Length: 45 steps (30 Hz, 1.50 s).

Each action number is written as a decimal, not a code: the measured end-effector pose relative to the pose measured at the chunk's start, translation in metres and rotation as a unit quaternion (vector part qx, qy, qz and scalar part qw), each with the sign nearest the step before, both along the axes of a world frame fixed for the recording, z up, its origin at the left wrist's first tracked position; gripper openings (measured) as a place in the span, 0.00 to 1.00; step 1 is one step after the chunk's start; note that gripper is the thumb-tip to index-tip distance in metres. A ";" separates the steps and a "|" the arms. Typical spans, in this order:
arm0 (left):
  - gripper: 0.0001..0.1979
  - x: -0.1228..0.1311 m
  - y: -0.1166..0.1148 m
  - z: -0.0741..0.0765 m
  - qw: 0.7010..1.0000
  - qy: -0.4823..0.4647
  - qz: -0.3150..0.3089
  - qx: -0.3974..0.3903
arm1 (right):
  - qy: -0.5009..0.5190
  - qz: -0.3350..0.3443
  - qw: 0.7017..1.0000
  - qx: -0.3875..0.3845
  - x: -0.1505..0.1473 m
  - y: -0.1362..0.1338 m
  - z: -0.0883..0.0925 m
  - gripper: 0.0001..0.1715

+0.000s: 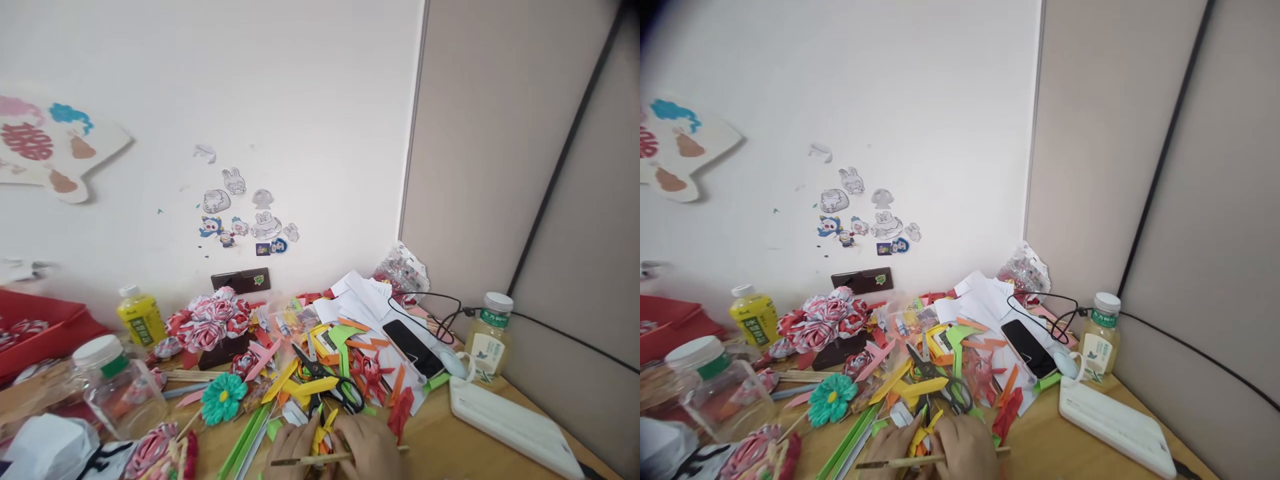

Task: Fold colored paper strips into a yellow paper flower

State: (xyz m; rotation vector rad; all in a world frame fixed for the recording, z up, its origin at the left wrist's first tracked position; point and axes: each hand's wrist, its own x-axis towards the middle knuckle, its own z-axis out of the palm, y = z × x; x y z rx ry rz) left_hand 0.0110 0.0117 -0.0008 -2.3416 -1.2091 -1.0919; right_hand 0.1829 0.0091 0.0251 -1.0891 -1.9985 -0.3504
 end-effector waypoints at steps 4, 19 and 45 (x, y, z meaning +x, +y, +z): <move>0.22 0.009 -0.013 0.017 0.995 -0.055 0.038 -0.076 | 0.011 -0.012 0.999 -0.032 -0.003 -0.010 0.011 0.24; 0.24 0.022 -0.026 0.032 0.982 -0.098 0.043 -0.157 | -0.015 0.006 0.999 -0.051 0.004 -0.015 0.020 0.24; 0.24 0.024 -0.029 0.033 0.984 -0.118 0.044 -0.128 | -0.098 0.017 0.994 0.042 0.006 -0.012 0.016 0.17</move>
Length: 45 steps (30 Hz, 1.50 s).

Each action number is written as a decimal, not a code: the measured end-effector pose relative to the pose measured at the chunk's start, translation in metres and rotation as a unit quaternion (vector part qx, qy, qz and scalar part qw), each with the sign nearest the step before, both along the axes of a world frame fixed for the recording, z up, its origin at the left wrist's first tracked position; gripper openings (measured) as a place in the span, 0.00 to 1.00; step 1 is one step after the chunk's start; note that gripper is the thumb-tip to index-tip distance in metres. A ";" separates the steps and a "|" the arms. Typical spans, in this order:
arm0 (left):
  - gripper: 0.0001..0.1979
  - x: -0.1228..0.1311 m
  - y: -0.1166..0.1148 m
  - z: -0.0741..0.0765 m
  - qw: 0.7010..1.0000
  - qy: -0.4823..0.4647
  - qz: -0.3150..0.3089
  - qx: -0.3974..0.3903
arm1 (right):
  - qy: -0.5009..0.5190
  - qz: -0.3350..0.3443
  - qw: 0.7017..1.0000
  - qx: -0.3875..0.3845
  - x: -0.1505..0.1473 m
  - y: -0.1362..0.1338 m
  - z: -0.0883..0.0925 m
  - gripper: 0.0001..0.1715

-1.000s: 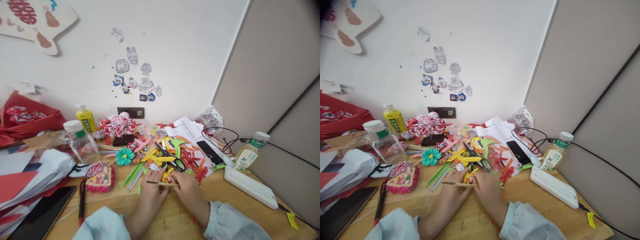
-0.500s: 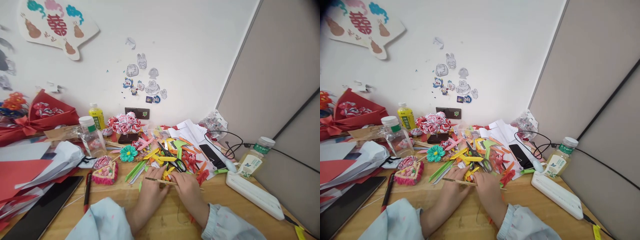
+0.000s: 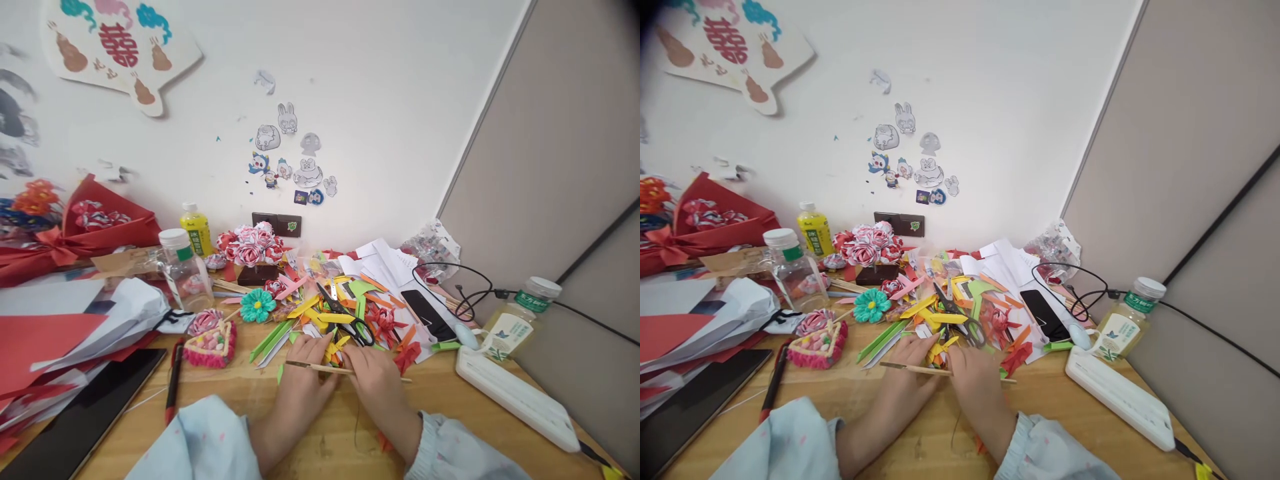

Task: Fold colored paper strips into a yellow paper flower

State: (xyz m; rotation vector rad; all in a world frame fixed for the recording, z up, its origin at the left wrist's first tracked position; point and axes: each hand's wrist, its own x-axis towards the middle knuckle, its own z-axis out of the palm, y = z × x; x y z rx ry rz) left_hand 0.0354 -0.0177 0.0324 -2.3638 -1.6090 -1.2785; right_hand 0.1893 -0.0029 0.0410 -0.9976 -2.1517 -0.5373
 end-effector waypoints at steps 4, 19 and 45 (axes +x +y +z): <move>0.25 -0.001 0.001 -0.001 1.000 -0.001 -0.005 0.003 | -0.042 -0.002 0.999 0.025 -0.001 0.000 0.000 0.14; 0.21 -0.004 0.001 0.004 1.000 -0.005 0.006 0.023 | 0.008 0.006 1.000 -0.010 -0.003 0.000 0.001 0.12; 0.21 -0.005 0.002 0.004 0.999 -0.005 0.011 0.032 | 0.059 0.001 0.998 -0.016 -0.006 0.000 0.002 0.20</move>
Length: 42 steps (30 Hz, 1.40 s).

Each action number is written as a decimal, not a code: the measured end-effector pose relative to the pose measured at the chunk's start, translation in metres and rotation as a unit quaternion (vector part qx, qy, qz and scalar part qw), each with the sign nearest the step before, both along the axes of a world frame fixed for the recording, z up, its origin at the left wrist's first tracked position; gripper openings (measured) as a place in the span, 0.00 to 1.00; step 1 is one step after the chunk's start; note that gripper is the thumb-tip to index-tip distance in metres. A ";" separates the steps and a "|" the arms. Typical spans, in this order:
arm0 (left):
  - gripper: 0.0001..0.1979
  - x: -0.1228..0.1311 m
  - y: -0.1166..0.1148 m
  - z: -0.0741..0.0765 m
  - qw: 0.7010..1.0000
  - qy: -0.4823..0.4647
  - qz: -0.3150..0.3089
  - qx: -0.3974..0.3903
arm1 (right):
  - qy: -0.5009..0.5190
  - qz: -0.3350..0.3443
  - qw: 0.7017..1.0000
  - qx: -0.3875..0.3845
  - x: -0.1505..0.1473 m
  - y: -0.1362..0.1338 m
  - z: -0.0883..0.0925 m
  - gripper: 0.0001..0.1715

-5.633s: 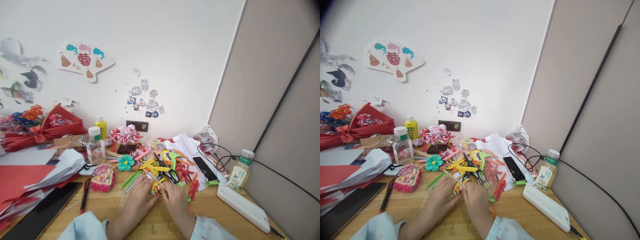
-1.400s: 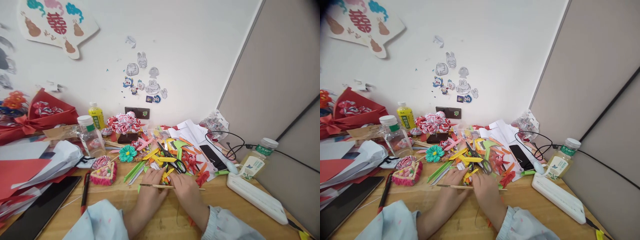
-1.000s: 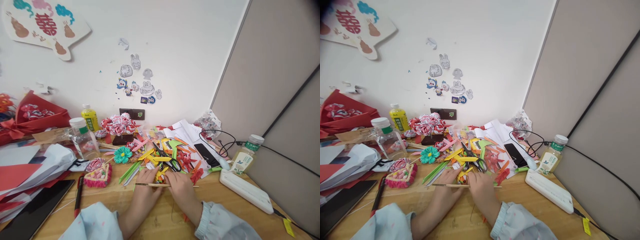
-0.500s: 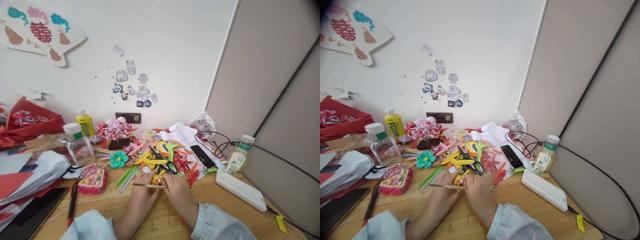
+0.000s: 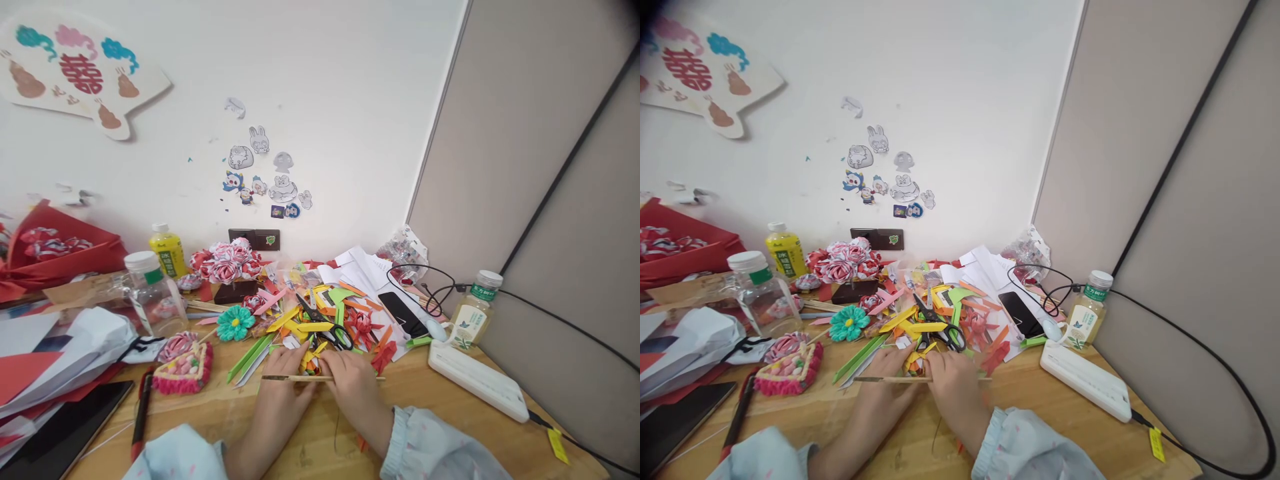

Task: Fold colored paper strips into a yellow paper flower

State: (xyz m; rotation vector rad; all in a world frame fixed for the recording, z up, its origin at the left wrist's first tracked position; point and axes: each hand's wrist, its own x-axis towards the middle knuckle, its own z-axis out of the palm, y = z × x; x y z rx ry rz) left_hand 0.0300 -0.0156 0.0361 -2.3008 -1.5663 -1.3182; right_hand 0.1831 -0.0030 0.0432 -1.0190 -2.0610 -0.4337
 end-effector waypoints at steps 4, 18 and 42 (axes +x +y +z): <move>0.21 0.000 -0.001 0.002 1.000 0.000 -0.001 -0.012 | 0.013 0.001 1.000 -0.006 0.000 -0.001 0.002 0.22; 0.22 0.000 -0.001 0.006 0.999 0.007 -0.001 -0.052 | 0.010 -0.005 1.000 -0.016 -0.001 0.000 -0.003 0.25; 0.22 -0.001 0.000 0.003 0.999 0.043 -0.014 0.007 | 0.007 -0.004 1.000 -0.021 -0.002 -0.001 -0.002 0.22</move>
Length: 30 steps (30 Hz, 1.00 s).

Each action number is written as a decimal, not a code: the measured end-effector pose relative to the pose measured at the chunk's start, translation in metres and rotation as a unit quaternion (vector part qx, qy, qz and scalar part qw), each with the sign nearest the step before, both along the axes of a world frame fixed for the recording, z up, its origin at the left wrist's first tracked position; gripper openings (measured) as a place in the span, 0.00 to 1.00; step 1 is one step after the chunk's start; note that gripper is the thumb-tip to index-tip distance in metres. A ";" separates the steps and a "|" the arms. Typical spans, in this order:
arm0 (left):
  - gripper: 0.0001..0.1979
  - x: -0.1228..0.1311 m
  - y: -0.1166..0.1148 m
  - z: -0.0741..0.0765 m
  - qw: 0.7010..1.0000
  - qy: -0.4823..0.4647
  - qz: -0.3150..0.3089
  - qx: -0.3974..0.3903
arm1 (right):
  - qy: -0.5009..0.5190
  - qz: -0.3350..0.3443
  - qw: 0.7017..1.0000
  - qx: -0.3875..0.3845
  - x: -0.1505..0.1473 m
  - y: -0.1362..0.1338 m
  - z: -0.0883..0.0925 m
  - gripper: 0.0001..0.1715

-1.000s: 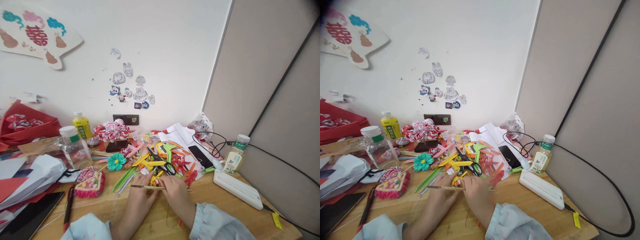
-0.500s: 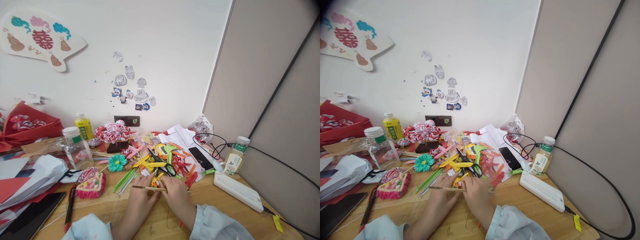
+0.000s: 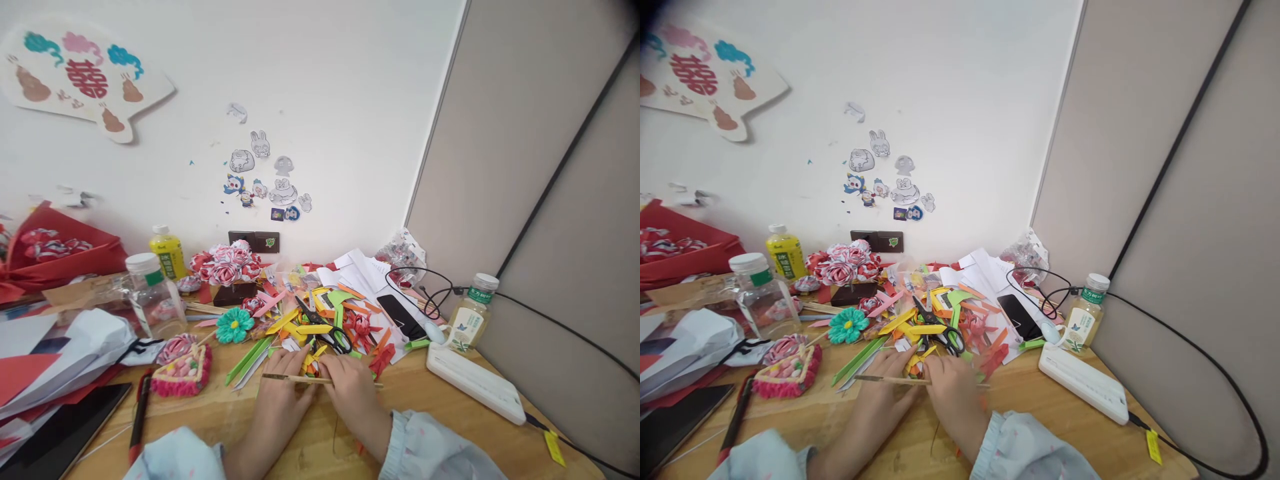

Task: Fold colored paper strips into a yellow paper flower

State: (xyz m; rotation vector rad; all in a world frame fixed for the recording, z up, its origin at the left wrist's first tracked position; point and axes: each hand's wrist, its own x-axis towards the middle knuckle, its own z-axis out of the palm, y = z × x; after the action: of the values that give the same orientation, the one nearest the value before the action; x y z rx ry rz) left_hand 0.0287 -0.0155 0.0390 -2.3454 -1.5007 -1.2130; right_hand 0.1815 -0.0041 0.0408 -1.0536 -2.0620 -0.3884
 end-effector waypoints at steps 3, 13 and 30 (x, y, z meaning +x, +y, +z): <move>0.23 -0.001 0.000 -0.001 1.000 -0.005 -0.004 0.000 | -0.018 0.007 1.000 0.003 0.001 0.000 0.000 0.18; 0.22 0.000 0.001 -0.003 0.999 -0.031 0.002 -0.018 | -0.027 -0.005 1.000 0.004 0.002 0.001 0.000 0.09; 0.21 0.001 0.005 -0.009 0.984 -0.154 0.018 -0.090 | 0.023 -0.040 0.994 -0.100 0.012 0.008 0.006 0.14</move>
State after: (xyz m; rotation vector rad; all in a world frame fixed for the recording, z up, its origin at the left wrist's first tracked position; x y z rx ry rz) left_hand 0.0293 -0.0110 0.0297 -2.3070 -1.8065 -1.5515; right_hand 0.1936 0.0043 0.0465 -1.2548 -2.0532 -0.1976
